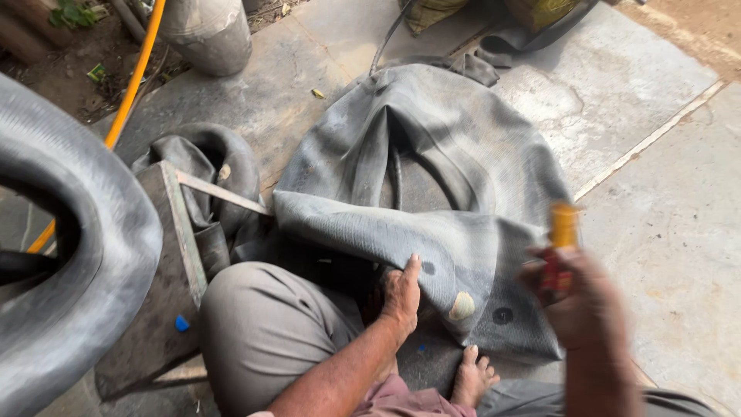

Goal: The person applies adhesive from a tube to a tire inner tube and then uses a small circular patch and a metal roller to seal a puncture.

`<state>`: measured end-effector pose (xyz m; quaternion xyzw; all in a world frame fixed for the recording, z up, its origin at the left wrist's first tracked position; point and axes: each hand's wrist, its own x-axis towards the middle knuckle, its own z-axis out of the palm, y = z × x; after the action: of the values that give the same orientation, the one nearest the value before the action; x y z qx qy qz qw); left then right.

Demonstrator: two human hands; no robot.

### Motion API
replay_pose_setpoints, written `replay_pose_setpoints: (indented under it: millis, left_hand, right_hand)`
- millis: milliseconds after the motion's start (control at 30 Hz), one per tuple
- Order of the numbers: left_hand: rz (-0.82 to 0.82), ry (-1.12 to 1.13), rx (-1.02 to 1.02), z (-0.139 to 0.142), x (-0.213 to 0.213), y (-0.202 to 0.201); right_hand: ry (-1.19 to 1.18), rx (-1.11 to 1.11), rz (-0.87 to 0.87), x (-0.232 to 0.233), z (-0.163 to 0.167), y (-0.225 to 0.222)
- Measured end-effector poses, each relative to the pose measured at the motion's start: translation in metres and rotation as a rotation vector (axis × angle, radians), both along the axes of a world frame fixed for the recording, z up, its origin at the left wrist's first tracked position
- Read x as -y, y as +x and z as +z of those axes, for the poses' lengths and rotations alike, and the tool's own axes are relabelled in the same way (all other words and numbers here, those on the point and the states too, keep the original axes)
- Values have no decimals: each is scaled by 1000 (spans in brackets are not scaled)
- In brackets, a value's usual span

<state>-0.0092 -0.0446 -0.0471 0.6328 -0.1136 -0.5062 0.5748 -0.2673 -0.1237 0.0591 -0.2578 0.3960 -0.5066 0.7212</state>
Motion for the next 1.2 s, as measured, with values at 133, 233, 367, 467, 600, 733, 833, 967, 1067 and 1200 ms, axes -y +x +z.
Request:
replay_pose_setpoints:
  millis: [133, 233, 367, 467, 600, 733, 833, 967, 1067, 1200]
  left_hand:
    - [-37, 22, -53, -12, -2, 1]
    - [-37, 60, -87, -13, -1, 0]
    - [-153, 223, 146, 9, -2, 8]
    - [-318, 345, 634, 28, -8, 16]
    - [-134, 177, 173, 25, -8, 7]
    - [-70, 39, 33, 1, -4, -7]
    - [-61, -7, 68, -8, -6, -8]
    - [-33, -3, 35, -1, -10, -9]
    - [-66, 34, 33, 9, -10, -8]
    - [-37, -11, 31, 15, -5, -6]
  right_hand:
    - [192, -117, 56, -12, 7, 81]
    - [201, -97, 71, 3, 11, 104]
    - [397, -19, 58, 15, 2, 130]
    - [477, 90, 135, 9, -16, 145]
    - [410, 52, 247, 8, -45, 138]
    - [160, -294, -55, 22, -47, 116]
    - [291, -150, -92, 20, -30, 115]
    - [497, 43, 189, 0, -22, 132]
    - [268, -165, 126, 2, -27, 131]
    - [285, -46, -44, 3, -32, 121]
